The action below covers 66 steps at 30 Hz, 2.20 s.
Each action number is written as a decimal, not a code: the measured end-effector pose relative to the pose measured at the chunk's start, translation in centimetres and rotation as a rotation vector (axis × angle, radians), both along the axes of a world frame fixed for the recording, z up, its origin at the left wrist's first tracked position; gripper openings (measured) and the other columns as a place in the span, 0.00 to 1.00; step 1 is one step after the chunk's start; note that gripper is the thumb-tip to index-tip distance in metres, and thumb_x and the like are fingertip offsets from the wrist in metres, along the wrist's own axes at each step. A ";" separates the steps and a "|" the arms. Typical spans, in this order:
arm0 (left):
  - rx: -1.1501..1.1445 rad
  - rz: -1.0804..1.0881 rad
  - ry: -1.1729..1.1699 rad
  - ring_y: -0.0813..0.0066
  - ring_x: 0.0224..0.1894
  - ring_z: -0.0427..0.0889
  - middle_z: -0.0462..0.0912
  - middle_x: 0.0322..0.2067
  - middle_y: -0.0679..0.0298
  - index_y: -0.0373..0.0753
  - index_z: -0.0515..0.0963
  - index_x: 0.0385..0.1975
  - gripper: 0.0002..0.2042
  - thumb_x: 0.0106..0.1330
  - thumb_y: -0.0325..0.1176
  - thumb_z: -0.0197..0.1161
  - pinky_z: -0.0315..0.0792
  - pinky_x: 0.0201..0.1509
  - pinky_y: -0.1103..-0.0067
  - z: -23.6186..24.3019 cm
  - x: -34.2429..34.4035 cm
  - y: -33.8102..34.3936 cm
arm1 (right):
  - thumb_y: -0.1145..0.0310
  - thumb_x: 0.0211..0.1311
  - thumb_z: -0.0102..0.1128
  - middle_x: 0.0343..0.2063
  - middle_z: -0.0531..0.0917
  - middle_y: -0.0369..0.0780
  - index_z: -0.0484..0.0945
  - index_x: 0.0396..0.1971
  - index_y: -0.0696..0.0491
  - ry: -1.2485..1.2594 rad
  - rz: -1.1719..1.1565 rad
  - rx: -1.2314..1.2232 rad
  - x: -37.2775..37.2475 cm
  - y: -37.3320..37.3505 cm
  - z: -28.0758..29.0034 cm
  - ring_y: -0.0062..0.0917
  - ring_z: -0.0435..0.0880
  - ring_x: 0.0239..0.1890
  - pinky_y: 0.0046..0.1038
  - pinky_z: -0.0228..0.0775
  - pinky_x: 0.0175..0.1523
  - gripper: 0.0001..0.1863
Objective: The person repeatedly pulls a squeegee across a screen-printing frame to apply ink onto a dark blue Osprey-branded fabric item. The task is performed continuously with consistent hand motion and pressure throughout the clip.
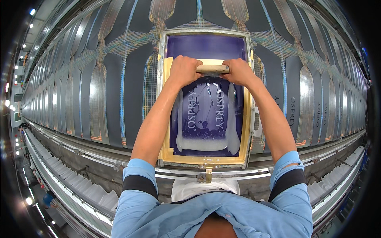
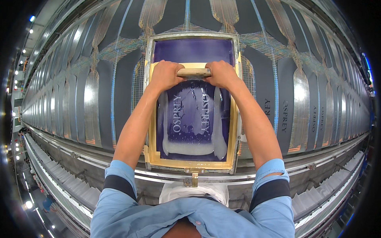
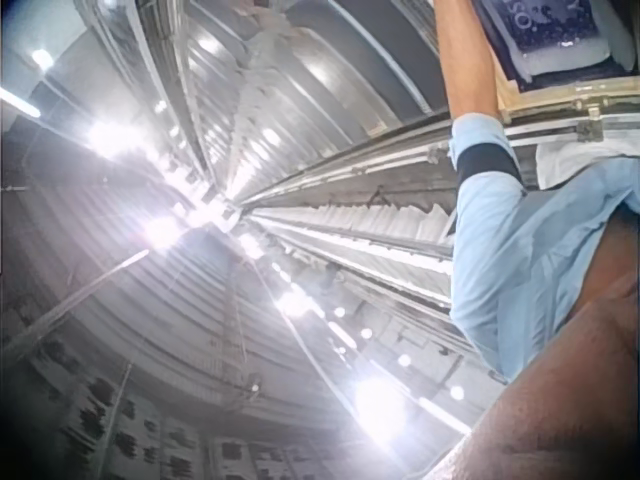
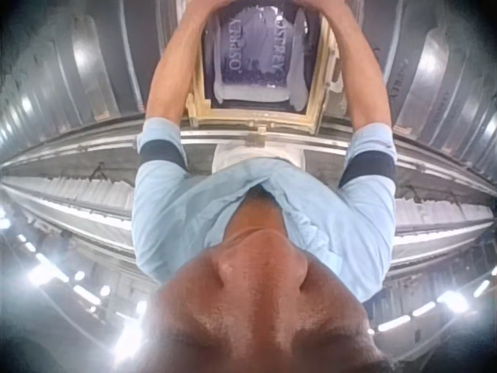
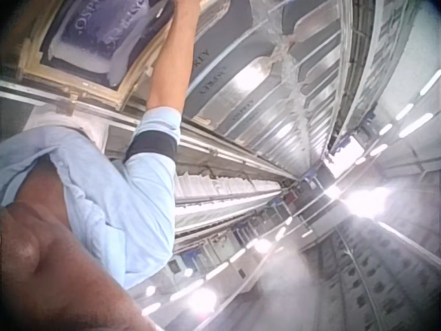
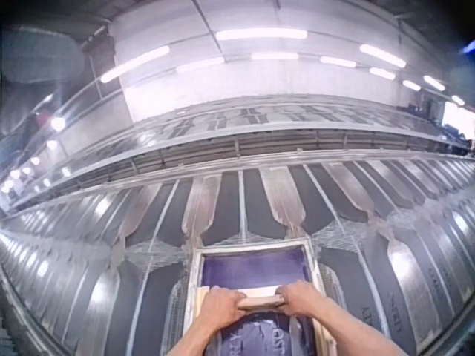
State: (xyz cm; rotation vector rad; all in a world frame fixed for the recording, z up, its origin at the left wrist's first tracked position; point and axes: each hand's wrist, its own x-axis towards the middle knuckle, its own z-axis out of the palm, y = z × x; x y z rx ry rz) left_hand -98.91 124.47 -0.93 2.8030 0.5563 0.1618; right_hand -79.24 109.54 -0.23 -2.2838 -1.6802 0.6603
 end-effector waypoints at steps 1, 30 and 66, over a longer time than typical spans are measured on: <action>-0.027 0.009 -0.003 0.58 0.33 0.86 0.86 0.26 0.61 0.49 0.87 0.30 0.11 0.51 0.45 0.77 0.76 0.44 0.63 0.2 -0.5 -0.6 | 0.61 0.52 0.77 0.32 0.88 0.49 0.87 0.39 0.52 -0.005 0.010 0.011 -0.5 -0.5 -0.1 0.47 0.87 0.39 0.44 0.78 0.47 0.16; -0.057 -0.005 -0.089 0.70 0.44 0.80 0.84 0.40 0.72 0.47 0.84 0.40 0.18 0.45 0.31 0.73 0.67 0.53 0.69 1.9 -21.9 -19.4 | 0.58 0.72 0.61 0.33 0.84 0.42 0.81 0.38 0.56 0.217 -0.920 0.442 -7.1 -16.7 -1.6 0.29 0.80 0.35 0.34 0.71 0.44 0.15; 0.030 -0.047 -0.136 0.69 0.37 0.81 0.87 0.39 0.72 0.45 0.84 0.40 0.19 0.44 0.29 0.74 0.68 0.48 0.70 0.9 -37.3 16.0 | 0.54 0.58 0.74 0.44 0.87 0.43 0.85 0.47 0.52 0.195 -0.026 0.333 -33.6 14.4 4.2 0.38 0.82 0.51 0.38 0.71 0.60 0.22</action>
